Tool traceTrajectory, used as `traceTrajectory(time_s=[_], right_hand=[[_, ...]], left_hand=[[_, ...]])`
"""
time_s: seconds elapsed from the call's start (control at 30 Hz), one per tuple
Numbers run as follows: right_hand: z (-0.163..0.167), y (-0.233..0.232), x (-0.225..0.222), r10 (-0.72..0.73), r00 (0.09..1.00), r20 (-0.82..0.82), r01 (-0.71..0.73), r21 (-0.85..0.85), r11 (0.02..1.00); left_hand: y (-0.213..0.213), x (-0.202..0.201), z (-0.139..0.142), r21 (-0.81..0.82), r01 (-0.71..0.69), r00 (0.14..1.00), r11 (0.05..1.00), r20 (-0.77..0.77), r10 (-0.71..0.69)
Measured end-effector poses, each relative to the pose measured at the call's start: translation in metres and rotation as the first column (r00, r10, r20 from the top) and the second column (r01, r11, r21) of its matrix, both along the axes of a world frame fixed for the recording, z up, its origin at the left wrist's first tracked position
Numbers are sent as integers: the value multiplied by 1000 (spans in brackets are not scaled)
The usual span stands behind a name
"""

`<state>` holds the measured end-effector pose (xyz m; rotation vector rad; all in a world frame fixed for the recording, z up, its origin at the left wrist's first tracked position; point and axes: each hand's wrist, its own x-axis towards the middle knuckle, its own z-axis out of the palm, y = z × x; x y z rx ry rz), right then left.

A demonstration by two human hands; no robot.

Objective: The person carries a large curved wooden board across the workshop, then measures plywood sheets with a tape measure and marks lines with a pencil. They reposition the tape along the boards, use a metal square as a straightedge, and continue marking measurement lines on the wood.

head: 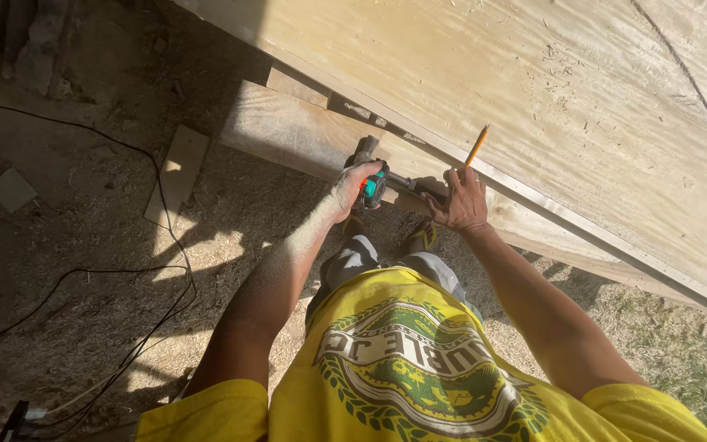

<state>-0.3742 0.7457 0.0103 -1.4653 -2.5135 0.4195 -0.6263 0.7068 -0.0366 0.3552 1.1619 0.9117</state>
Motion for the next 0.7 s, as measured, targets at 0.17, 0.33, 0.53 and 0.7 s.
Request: traceTrajectory(time_s=[0.17,0.33,0.53,0.7], right_hand=[[3,36,-8,-479,877,18,471,-218,855],[-12,51,15,-483,875,-34,451,-305,839],[3,54,40,-441,885,-150,340,-440,831],[33,23,78,-623,590,-513,-198,-840,504]], left_hand=[[3,19,31,-89,-104,983,991,144,116],[4,35,43,-85,-58,975,995,211,75],[15,63,39,-161,98,972,982,226,-60],[36,113,33,-153,234,933,960,315,-177]])
